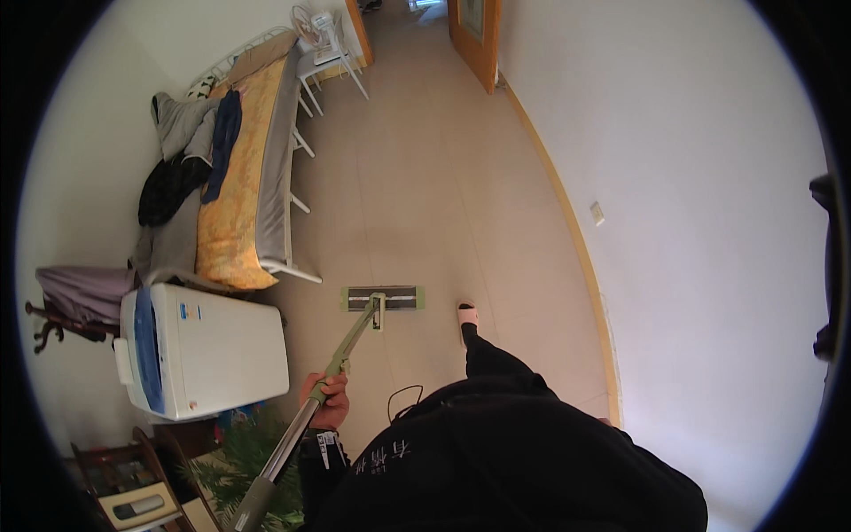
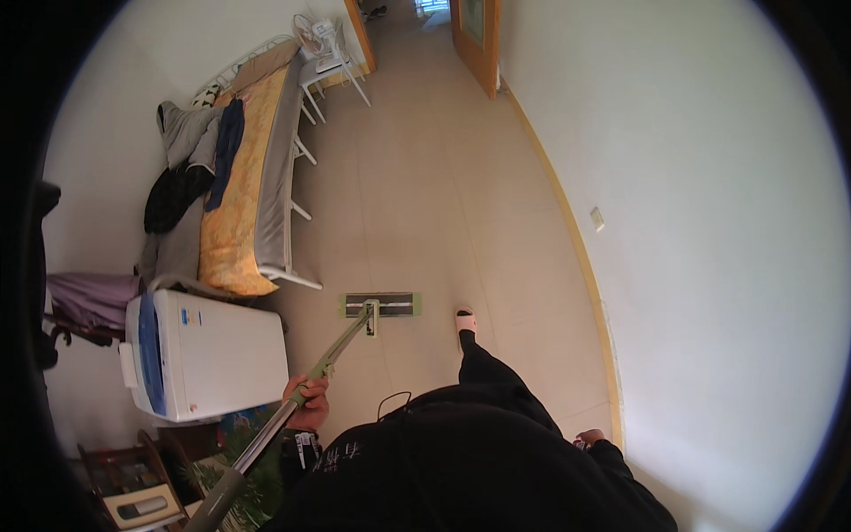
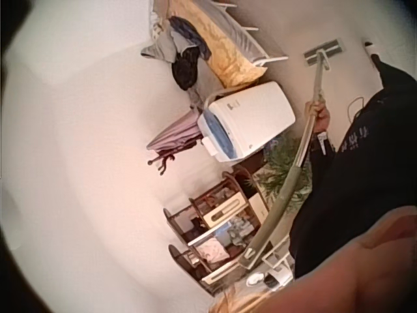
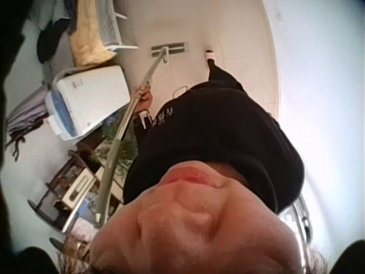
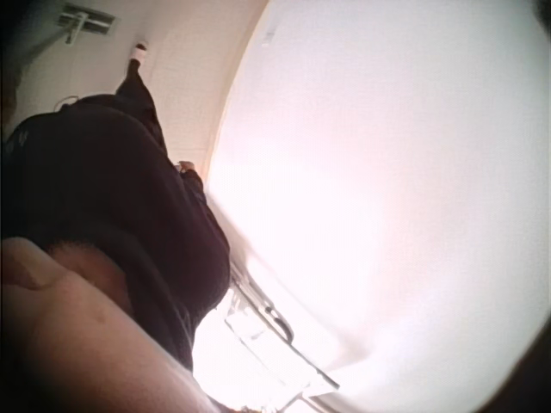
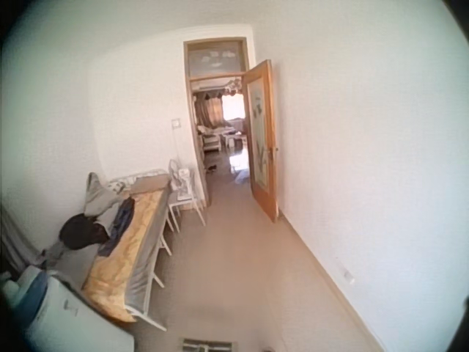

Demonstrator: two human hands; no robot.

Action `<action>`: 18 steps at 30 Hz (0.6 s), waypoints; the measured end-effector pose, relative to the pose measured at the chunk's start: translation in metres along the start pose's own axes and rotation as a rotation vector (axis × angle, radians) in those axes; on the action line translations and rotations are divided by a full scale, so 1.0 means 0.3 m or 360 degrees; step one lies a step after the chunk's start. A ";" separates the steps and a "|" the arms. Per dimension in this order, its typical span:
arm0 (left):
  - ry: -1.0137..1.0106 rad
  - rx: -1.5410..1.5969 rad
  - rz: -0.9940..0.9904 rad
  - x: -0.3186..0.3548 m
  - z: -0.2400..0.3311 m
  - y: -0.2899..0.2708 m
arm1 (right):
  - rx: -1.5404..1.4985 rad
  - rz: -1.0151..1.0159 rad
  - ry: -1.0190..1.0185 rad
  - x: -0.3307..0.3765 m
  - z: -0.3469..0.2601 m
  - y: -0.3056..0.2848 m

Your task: The person mops the tiled floor of a home using a flat mop. They move the mop back and forth across the living area, around furniture, and into a sunlit balcony area, covering multiple rooms in sequence.

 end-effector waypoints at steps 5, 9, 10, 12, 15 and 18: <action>-0.0064 0.0029 -0.0013 -0.402 0.145 0.378 | -0.0131 -0.0250 -0.0101 -0.593 -0.743 -0.273; -0.0007 0.0046 -0.0114 -0.678 0.303 0.623 | 0.1447 0.0816 -0.1366 -0.687 -2.101 -0.674; -0.0027 0.0032 -0.0142 -0.759 0.338 0.668 | 0.1308 0.0848 -0.1487 -0.689 -2.406 -0.750; -0.0050 -0.0004 -0.0178 -0.924 0.425 0.750 | -0.0020 0.0380 -0.1323 -0.741 -2.850 -0.908; -0.0118 0.0012 -0.0181 -1.219 0.604 0.876 | -0.0443 0.0226 -0.1499 -0.736 -3.389 -0.955; -0.0241 -0.0028 -0.0157 -1.510 0.812 1.042 | -0.0444 0.0174 -0.1558 -0.826 -3.659 -0.947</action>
Point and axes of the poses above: each hand's wrist, its own x-axis away from the middle knuckle, its own y-axis out of the palm, z = x × y, the point moved 10 cm from there along -x, towards the middle knuckle, and after that the axes turned 3 degrees about -z, right-handed, at the moved point
